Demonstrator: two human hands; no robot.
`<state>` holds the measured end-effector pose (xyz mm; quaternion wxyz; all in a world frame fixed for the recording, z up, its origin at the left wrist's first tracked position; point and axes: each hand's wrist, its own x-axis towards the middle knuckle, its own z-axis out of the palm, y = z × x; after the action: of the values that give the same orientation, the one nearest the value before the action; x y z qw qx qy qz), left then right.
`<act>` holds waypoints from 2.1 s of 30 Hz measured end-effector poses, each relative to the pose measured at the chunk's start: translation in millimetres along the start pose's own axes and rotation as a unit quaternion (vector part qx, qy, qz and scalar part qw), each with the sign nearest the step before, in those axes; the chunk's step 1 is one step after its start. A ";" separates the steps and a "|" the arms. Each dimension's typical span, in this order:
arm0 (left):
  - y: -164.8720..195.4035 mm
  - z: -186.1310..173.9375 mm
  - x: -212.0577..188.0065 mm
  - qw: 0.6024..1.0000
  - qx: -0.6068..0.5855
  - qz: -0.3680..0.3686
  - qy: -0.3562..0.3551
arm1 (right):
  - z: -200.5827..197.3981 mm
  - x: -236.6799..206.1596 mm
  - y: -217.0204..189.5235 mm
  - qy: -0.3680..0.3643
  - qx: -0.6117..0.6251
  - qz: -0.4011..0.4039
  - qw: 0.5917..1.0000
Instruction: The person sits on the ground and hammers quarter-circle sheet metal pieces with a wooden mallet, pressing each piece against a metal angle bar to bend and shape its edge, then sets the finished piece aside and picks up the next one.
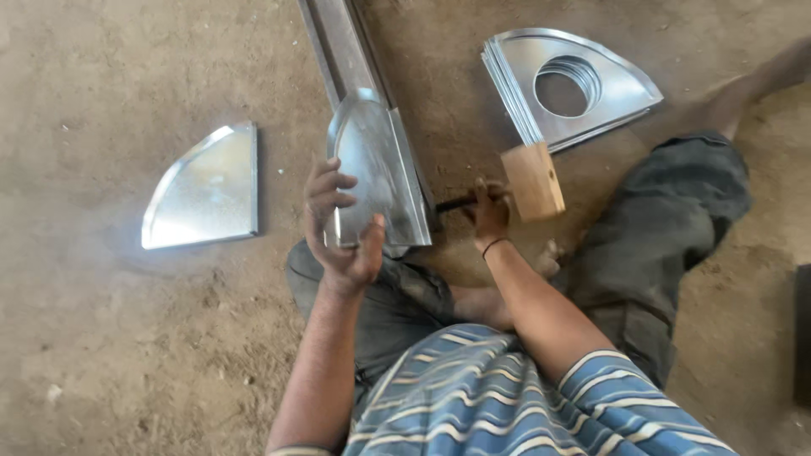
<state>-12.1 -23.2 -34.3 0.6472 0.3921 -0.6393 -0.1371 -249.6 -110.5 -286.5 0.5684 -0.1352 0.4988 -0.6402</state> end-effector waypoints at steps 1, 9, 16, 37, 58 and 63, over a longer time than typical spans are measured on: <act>-1.6 0.5 2.9 1.000 0.004 0.005 0.001 | 1.5 6.8 12.5 0.009 0.001 -0.005 1.000; -34.0 10.0 19.2 0.999 0.042 0.004 0.015 | 46.3 -14.3 -9.3 -0.102 -0.235 0.105 0.961; -49.4 7.3 38.2 0.998 0.062 -0.015 0.022 | 92.6 -26.4 -2.9 -0.187 -0.292 0.120 0.930; -297.3 -27.7 118.7 0.949 -0.282 -0.134 -0.034 | 157.8 -42.3 -0.8 -0.154 -0.404 0.083 0.898; -294.0 -46.5 133.4 0.948 -0.259 -0.165 -0.083 | 170.2 -44.0 20.5 -0.117 -0.438 0.080 0.888; -298.5 -52.3 128.6 0.950 -0.252 -0.159 -0.096 | 169.5 -47.8 19.9 -0.125 -0.433 0.094 0.888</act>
<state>152.2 -288.7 -138.9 0.6303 0.2974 -0.5723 -0.4322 -97.2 -148.6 -204.5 0.5688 -0.3993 0.6617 -0.2814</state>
